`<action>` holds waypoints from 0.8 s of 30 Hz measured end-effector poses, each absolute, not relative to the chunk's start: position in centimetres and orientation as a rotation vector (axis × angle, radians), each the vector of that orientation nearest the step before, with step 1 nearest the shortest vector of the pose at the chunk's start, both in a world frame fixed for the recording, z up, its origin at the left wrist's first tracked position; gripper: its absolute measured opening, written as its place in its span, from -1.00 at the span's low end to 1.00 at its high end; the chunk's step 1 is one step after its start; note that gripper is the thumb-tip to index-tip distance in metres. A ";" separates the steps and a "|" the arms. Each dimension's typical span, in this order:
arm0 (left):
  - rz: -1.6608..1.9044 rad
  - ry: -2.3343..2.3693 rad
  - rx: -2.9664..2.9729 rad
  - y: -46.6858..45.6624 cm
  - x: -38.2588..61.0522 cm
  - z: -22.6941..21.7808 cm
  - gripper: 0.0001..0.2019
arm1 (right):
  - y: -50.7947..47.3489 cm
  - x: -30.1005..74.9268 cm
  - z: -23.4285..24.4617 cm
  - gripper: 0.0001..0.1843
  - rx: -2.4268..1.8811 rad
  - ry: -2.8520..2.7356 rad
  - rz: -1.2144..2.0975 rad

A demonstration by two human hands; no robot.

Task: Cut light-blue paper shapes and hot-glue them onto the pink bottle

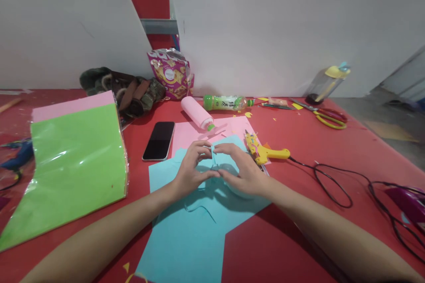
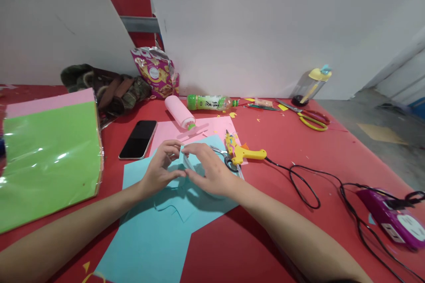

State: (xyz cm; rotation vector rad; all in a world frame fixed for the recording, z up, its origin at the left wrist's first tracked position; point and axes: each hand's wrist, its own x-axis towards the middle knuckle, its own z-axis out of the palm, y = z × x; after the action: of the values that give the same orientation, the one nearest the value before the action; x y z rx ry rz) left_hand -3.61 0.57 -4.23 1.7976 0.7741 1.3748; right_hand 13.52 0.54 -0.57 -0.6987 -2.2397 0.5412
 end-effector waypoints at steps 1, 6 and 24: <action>1.371 0.776 1.796 0.6 -3.6 -4.2 -0.66 | 0.6 13.5 -0.6 -0.62 -0.703 -2.238 0.537; 1.363 0.768 1.780 0.6 -3.6 -4.1 -0.67 | 0.7 13.5 -0.8 -0.65 -0.739 -2.216 0.532; 1.259 0.880 1.763 0.0 -3.5 -3.8 -0.88 | 0.5 13.4 -1.0 -0.65 -0.783 -2.251 0.457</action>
State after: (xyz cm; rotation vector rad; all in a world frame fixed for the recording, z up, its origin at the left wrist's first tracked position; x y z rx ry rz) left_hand -3.46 -0.02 -3.78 1.7628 0.8802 1.2587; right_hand 13.36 0.54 -1.04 -0.7834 -2.2506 0.4569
